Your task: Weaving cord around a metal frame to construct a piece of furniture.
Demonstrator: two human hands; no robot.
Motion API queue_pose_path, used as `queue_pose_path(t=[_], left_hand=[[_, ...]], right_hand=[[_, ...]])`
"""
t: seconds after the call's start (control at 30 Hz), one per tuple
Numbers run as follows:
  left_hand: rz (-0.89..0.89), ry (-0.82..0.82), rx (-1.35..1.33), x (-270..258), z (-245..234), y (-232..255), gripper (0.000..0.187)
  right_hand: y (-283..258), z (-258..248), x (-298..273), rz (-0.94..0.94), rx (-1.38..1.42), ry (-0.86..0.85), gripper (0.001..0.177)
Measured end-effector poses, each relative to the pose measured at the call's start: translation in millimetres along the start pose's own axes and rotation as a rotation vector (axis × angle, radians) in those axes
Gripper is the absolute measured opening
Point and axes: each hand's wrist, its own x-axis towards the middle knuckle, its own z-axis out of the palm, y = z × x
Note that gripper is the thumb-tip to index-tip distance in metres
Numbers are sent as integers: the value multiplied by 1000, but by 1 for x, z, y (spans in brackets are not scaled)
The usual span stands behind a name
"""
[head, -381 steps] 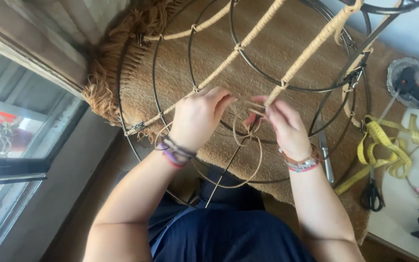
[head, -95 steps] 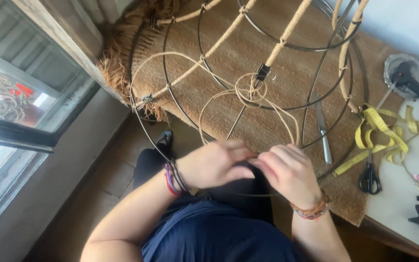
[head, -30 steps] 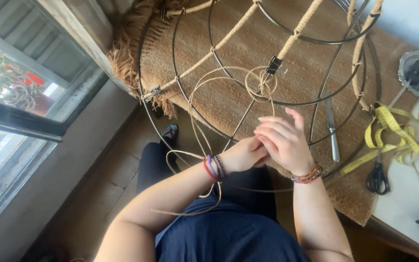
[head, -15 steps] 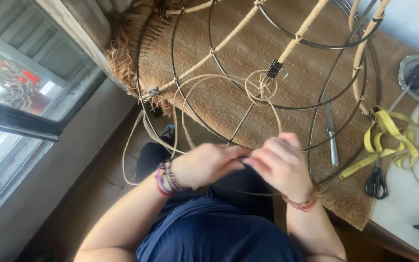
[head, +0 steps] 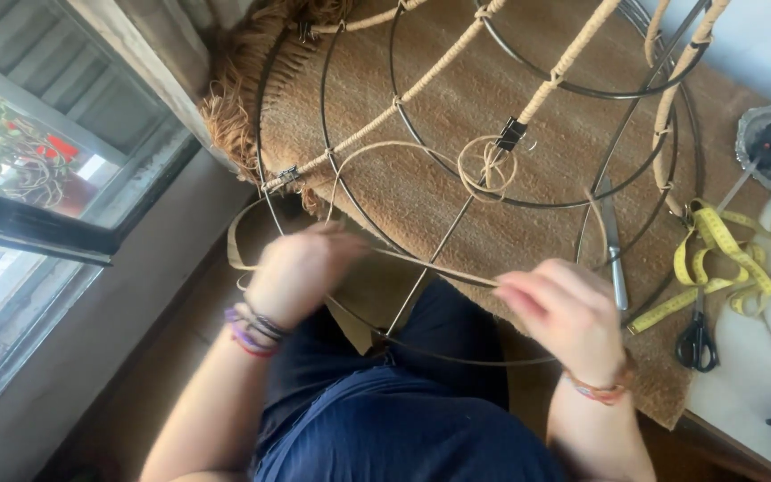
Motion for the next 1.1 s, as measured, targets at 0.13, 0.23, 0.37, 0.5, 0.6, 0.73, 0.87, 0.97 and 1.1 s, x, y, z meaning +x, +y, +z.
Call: queue_pose_path(t=[0.13, 0.23, 0.37, 0.5, 0.6, 0.73, 0.87, 0.97, 1.1], left_hand=[[-221, 57, 311, 4, -12, -2, 21], [-34, -93, -206, 35, -35, 42, 23], [17, -95, 608, 6, 5, -27, 9], [-427, 148, 710, 29, -11, -44, 24], [-323, 295, 564, 90, -1, -26, 37], [-320, 129, 229, 126, 24, -48, 28], [-187, 237, 291, 180, 31, -56, 8], [-167, 162, 441, 226, 80, -64, 16], [-212, -26, 221, 252, 86, -69, 29]], right_hand=[[-1, 2, 3, 57, -6, -11, 7], [-28, 28, 24, -29, 57, -14, 7], [-18, 30, 29, -117, 140, -16, 23], [36, 18, 9, 96, 92, 10, 25], [72, 27, 6, 239, 63, 70, 18], [107, 43, 15, 308, 41, -63, 17], [126, 51, 51, 392, 121, -322, 14], [139, 60, 65, 469, 252, -404, 12], [121, 44, 95, 360, 295, -478, 13]])
